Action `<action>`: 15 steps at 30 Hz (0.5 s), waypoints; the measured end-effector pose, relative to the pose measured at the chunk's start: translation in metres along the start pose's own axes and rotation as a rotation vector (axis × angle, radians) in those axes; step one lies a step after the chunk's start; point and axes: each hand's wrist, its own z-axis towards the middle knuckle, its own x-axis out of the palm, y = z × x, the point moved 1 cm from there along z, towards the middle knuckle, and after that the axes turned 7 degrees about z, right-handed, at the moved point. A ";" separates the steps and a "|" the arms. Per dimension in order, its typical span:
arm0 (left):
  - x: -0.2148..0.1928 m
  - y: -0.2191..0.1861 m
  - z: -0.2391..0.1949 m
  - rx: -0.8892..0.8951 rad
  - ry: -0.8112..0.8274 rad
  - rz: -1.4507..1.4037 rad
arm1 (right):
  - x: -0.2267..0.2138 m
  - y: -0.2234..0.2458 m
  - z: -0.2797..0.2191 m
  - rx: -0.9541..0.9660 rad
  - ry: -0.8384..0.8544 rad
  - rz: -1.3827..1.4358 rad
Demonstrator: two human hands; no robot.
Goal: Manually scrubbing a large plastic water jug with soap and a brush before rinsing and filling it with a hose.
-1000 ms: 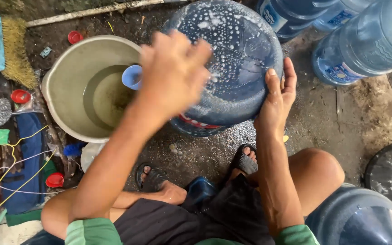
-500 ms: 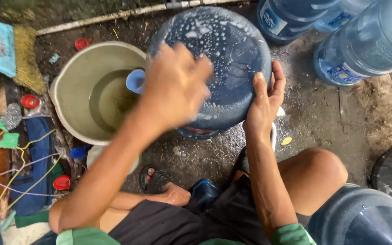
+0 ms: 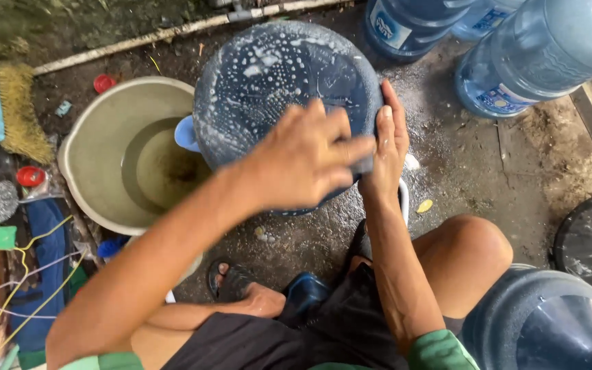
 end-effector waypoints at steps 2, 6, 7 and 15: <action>0.009 0.037 0.012 -0.102 -0.072 0.075 | 0.000 0.005 -0.003 0.026 -0.009 -0.033; 0.028 0.087 0.028 -0.390 -0.162 0.230 | 0.000 0.003 0.004 0.025 -0.009 -0.041; 0.020 0.067 0.030 -0.384 -0.168 0.234 | 0.000 0.004 0.006 0.016 -0.009 -0.039; 0.030 0.100 0.040 -0.333 -0.247 0.209 | -0.003 0.001 0.005 0.042 0.031 -0.024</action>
